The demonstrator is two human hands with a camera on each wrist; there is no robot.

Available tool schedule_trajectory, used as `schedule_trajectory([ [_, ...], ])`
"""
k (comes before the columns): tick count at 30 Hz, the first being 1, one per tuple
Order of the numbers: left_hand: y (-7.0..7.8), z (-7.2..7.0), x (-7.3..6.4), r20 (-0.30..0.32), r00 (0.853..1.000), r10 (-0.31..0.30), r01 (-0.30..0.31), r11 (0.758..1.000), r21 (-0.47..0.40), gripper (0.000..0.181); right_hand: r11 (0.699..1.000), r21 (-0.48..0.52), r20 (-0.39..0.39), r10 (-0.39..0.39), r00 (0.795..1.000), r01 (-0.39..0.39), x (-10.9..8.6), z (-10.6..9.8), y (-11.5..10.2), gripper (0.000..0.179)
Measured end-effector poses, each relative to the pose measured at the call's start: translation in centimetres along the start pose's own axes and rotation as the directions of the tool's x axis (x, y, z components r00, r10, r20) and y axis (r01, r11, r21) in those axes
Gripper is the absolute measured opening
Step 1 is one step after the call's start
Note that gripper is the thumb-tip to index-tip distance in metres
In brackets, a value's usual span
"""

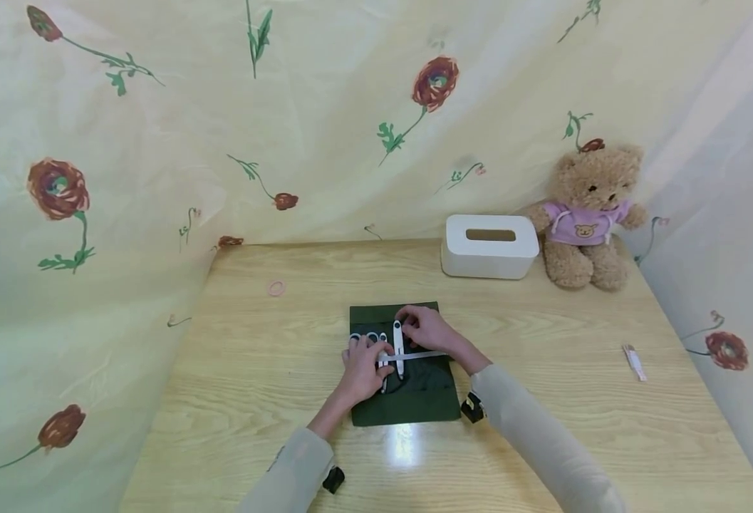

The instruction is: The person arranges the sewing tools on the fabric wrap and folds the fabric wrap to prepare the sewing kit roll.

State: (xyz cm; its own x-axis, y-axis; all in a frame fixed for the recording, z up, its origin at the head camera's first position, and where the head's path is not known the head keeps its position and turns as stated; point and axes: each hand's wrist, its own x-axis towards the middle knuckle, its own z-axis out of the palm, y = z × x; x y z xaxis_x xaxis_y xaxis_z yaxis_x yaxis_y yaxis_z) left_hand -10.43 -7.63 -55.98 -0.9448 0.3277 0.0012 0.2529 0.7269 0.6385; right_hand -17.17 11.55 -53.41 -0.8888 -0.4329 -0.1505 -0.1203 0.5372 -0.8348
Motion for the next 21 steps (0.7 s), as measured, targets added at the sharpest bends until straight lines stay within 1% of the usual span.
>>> schedule_trajectory([
  [5, 0.05, -0.05, 0.11, 0.008, 1.000, -0.001, 0.001, 1.000, 0.003, 0.020, 1.000, -0.015, 0.021, 0.012, 1.000, -0.011, -0.07, -0.12, -0.08, 0.020],
  [13, 0.02, 0.02, 0.14, 0.007, 1.000, 0.003, -0.003, 1.000, 0.010, 0.020, 0.999, -0.036, 0.048, 0.013, 0.999, -0.012, 0.10, -0.14, 0.45, 0.018],
  [17, 0.01, 0.05, 0.21, 0.006, 1.000, 0.001, -0.001, 1.000, 0.012, 0.021, 0.999, -0.044, 0.054, 0.001, 0.999, 0.001, 0.20, -0.11, 0.52, 0.018],
  [21, 0.01, 0.11, 0.22, 0.016, 1.000, -0.015, 0.015, 1.000, 0.011, 0.021, 0.998, -0.056, 0.059, -0.022, 0.998, 0.025, 0.12, -0.13, 0.52, 0.018],
])
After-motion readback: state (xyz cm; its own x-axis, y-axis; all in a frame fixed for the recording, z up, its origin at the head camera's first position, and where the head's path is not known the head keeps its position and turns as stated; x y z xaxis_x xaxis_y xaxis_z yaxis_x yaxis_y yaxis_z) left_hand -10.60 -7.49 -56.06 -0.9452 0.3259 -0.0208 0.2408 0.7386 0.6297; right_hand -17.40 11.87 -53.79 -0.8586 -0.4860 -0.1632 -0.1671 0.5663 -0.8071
